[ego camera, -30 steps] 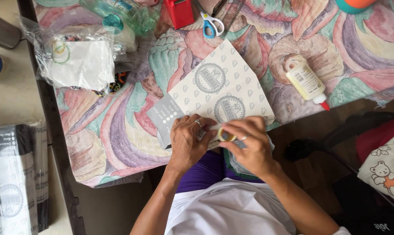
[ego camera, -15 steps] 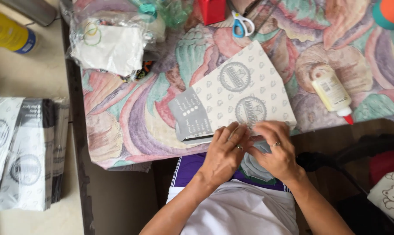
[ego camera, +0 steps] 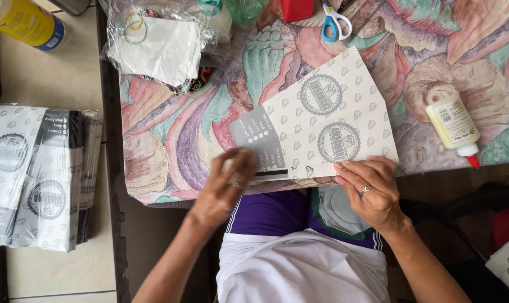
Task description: The person prepares packaging sleeves by hand, using scissors to cut small labels, applying adhesive with a glue bottle, and securing parts with tape. They organize the materials on a patterned surface and place the finished sleeves aside.
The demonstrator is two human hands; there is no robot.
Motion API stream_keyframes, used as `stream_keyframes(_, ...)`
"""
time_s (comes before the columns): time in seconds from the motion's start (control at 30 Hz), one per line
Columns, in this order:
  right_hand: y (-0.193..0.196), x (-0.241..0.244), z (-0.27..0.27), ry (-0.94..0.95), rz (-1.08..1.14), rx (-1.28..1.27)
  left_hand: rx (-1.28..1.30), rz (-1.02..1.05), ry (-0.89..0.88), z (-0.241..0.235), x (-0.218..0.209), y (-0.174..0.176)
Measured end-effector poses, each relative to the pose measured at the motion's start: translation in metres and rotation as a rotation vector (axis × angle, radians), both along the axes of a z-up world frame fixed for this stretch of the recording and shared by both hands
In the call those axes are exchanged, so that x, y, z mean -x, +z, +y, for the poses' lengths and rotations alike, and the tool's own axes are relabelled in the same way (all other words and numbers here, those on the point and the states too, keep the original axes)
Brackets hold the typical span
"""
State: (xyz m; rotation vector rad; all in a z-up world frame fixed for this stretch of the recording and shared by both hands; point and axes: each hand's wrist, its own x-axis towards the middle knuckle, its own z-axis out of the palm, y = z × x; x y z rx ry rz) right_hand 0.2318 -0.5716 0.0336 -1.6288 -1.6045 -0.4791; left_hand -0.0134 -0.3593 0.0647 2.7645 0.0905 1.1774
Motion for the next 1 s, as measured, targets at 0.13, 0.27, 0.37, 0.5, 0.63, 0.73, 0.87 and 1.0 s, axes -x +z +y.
stream_keyframes(0.13,-0.002,0.0,-0.001,0.011,0.021,-0.017,0.179,-0.111,0.051,0.004,0.015,0.004)
stream_keyframes(0.27,-0.002,-0.001,0.001,0.017,0.006,-0.021,-0.182,0.007,0.019,-0.055,-0.042,-0.01)
stream_keyframes(0.37,0.0,-0.002,-0.001,0.001,-0.033,-0.009,0.241,-0.086,0.023,-0.078,-0.06,-0.03)
stream_keyframes(0.5,-0.004,-0.003,0.001,0.017,-0.013,-0.018,0.191,-0.016,0.084,-0.043,-0.004,-0.029)
stream_keyframes(0.63,-0.007,-0.007,0.0,0.035,-0.014,-0.019,0.182,-0.04,0.301,-0.01,0.03,-0.033)
stream_keyframes(0.73,-0.007,-0.004,0.002,0.031,-0.009,-0.033,0.283,-0.071,0.204,-0.049,0.001,-0.024)
stream_keyframes(0.87,-0.004,-0.003,0.003,0.016,-0.031,-0.024,0.158,-0.04,0.128,-0.087,-0.048,-0.036)
stream_keyframes(1.0,-0.001,0.0,0.0,0.002,-0.036,-0.014,0.237,-0.085,0.175,-0.059,-0.01,-0.029)
